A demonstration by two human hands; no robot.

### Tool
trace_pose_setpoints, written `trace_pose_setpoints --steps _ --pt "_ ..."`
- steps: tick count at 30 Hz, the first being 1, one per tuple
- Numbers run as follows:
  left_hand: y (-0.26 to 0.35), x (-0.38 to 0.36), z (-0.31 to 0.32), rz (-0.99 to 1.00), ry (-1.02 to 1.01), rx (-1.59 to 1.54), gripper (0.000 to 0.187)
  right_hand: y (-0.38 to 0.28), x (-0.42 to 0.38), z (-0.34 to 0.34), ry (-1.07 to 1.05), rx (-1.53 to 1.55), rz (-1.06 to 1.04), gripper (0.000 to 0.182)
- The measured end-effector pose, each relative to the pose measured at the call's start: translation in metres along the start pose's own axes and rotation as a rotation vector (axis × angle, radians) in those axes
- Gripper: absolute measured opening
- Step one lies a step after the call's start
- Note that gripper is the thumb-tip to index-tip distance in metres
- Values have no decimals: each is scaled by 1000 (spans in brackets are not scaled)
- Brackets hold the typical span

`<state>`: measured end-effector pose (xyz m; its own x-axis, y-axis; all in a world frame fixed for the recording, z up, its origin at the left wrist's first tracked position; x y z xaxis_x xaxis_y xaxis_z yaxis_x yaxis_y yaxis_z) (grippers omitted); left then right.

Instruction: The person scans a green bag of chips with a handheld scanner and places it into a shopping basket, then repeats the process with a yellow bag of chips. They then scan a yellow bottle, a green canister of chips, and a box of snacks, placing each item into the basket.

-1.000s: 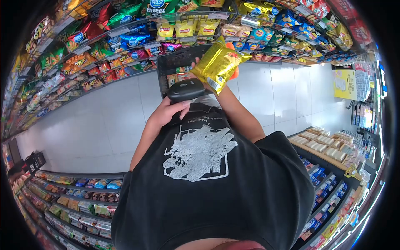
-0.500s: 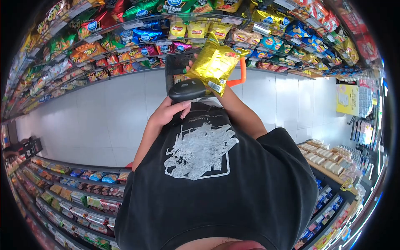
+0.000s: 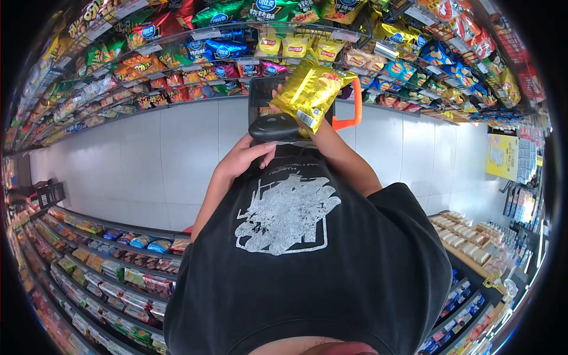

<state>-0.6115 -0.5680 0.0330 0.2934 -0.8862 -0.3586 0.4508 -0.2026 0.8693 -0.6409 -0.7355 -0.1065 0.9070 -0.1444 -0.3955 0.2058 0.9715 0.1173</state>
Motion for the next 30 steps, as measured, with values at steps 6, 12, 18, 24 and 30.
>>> trace_pose_setpoints --steps 6,12,18,24,30 --pt "8 4 -5 59 27 -26 16 -5 12 -12 -22 27 -2 66" --pt "3 9 -3 32 32 -15 18 -9 15 -17 194 30 -93 67" --pt "1 15 3 -1 58 -6 20 -22 5 -19 85 -26 -172 56" --pt "-7 17 12 -43 52 2 20 -21 0 -35 183 99 -120 79" --pt "-15 17 12 -42 53 -29 21 -26 -9 -35 165 10 -156 58"
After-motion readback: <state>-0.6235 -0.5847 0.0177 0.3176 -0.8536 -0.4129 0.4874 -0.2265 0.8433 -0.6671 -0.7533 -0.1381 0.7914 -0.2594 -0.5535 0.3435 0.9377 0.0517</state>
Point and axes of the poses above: each hand's wrist, its own x-axis towards the middle knuckle, its own z-axis out of the palm, y = z × x, the point moved 8 cm from there along x, towards the middle knuckle, and after that the axes turned 15 degrees about y, right-handed, at the moved point
